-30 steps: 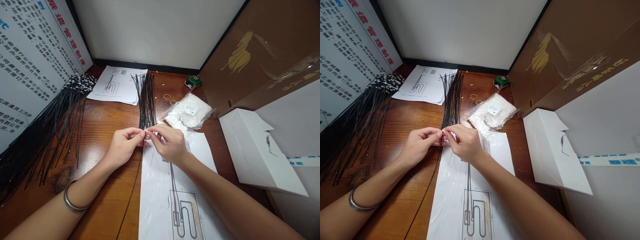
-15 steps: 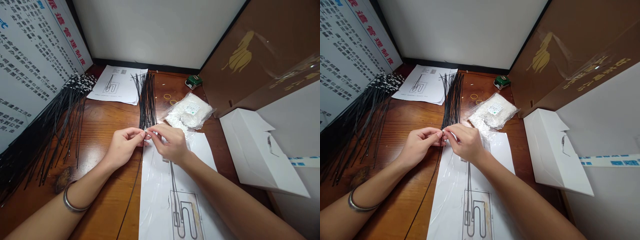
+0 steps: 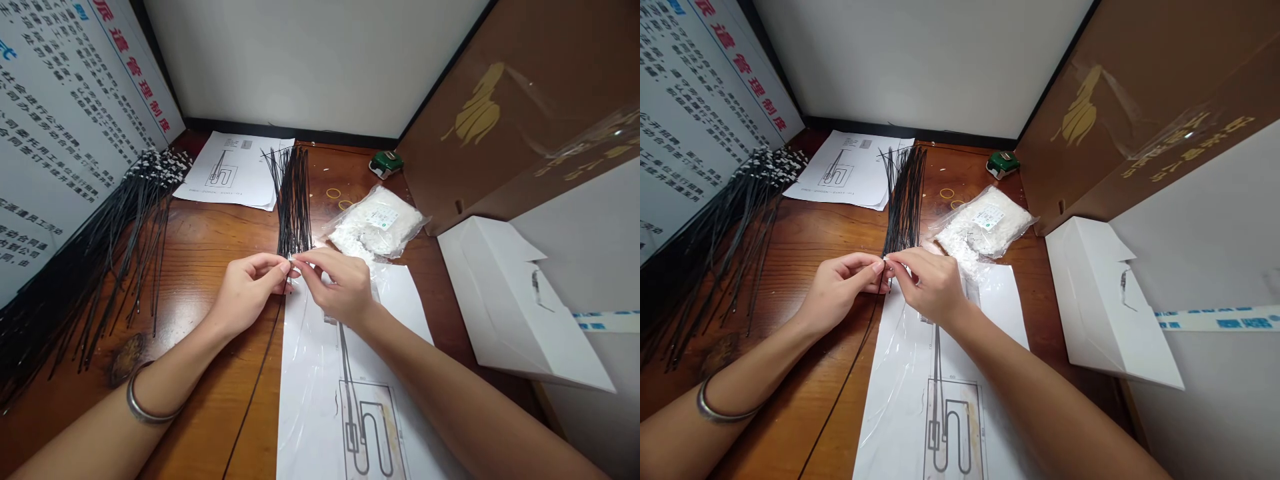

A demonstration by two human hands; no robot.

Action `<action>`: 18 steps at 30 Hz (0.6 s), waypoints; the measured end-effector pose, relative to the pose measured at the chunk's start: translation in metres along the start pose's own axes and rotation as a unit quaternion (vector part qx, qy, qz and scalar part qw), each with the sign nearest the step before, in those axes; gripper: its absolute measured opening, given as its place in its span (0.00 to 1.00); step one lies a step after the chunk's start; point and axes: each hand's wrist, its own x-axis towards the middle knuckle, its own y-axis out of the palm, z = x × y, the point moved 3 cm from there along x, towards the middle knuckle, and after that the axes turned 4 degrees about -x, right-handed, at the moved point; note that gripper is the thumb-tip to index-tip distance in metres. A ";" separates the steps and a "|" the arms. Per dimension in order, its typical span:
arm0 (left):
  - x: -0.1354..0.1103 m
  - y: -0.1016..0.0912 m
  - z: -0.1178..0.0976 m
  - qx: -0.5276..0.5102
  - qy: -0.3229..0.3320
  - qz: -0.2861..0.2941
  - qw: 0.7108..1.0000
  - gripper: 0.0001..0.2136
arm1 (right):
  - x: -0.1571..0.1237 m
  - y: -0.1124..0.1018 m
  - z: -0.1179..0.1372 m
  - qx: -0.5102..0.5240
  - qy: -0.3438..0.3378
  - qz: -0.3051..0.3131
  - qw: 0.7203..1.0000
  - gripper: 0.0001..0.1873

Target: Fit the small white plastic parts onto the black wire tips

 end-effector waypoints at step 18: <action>0.000 -0.001 -0.001 0.029 0.006 0.005 1.000 0.10 | 0.000 0.000 0.000 0.039 0.017 0.011 0.999 0.07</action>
